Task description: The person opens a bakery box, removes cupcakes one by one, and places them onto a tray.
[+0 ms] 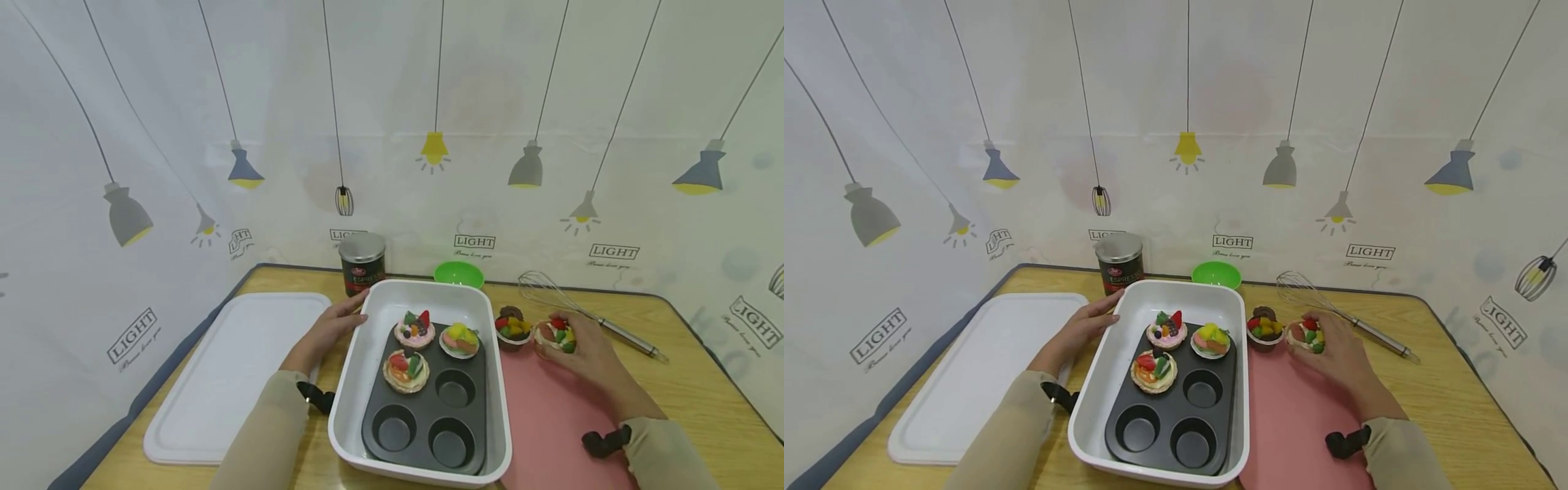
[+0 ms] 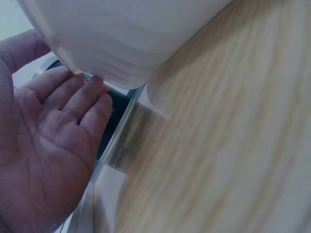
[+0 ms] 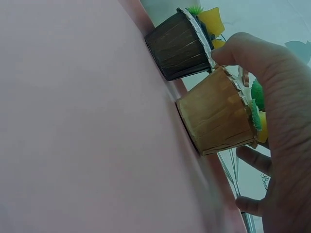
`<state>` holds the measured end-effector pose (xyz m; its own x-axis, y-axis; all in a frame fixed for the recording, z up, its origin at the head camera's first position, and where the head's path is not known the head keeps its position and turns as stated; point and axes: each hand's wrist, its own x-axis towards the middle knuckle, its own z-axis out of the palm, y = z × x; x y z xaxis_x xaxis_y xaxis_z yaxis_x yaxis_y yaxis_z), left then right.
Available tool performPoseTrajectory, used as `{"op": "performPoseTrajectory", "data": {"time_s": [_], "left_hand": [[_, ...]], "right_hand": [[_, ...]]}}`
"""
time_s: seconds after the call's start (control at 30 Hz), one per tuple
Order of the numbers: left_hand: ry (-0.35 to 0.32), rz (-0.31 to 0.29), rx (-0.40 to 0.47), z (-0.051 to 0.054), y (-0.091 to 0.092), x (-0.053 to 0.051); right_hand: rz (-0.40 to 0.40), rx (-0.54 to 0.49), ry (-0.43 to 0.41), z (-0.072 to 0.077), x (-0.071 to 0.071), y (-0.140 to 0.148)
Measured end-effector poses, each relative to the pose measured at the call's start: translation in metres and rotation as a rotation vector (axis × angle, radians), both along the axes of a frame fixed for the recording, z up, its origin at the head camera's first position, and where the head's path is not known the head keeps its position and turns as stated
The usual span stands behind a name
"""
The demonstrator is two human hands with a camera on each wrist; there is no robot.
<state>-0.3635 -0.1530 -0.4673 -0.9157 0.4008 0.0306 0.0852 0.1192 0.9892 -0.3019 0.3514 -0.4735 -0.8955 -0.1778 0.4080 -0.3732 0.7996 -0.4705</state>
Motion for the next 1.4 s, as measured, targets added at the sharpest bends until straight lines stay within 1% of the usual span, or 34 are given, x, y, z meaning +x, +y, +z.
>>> {"op": "performPoseTrajectory", "data": {"time_s": [0.23, 0.43, 0.6, 0.73, 0.8, 0.87, 1.0, 1.1, 1.17, 1.23, 1.3, 1.33, 1.4], "left_hand": [[-0.014, 0.009, -0.005, 0.000, -0.001, -0.002], [-0.008, 0.003, -0.009, -0.001, -0.001, -0.002], [0.002, 0.007, -0.017, 0.000, 0.000, -0.002], [0.004, 0.005, -0.017, 0.000, 0.000, -0.001], [0.004, 0.007, -0.012, -0.001, 0.000, -0.001], [0.006, -0.001, -0.003, -0.003, 0.000, -0.002], [0.018, -0.021, 0.005, -0.007, 0.001, -0.003], [0.020, -0.026, 0.005, -0.008, 0.001, -0.004], [0.021, -0.025, 0.007, -0.008, 0.000, -0.004], [0.020, -0.019, 0.005, -0.006, 0.000, -0.003], [0.024, -0.014, 0.002, -0.004, -0.001, -0.002], [0.022, -0.014, 0.002, -0.004, -0.001, -0.002], [0.017, -0.013, 0.002, -0.004, -0.001, -0.001]], "right_hand": [[0.003, 0.004, 0.023, 0.000, 0.000, -0.001], [0.001, 0.016, 0.024, 0.002, 0.001, -0.001], [0.001, 0.002, 0.013, 0.003, 0.002, -0.001], [0.033, -0.037, 0.008, 0.006, 0.001, -0.002], [0.061, -0.067, 0.013, 0.010, 0.001, -0.005], [0.078, -0.093, 0.023, 0.017, 0.003, -0.008], [0.106, -0.124, 0.024, 0.040, 0.011, -0.024], [0.179, -0.121, 0.040, 0.055, 0.017, -0.047], [0.272, -0.110, 0.050, 0.063, 0.020, -0.069], [0.366, -0.072, 0.049, 0.069, 0.022, -0.092], [0.461, -0.030, 0.017, 0.072, 0.023, -0.116], [0.511, -0.019, -0.020, 0.073, 0.024, -0.127], [0.576, 0.030, -0.082, 0.072, 0.026, -0.148]]}}
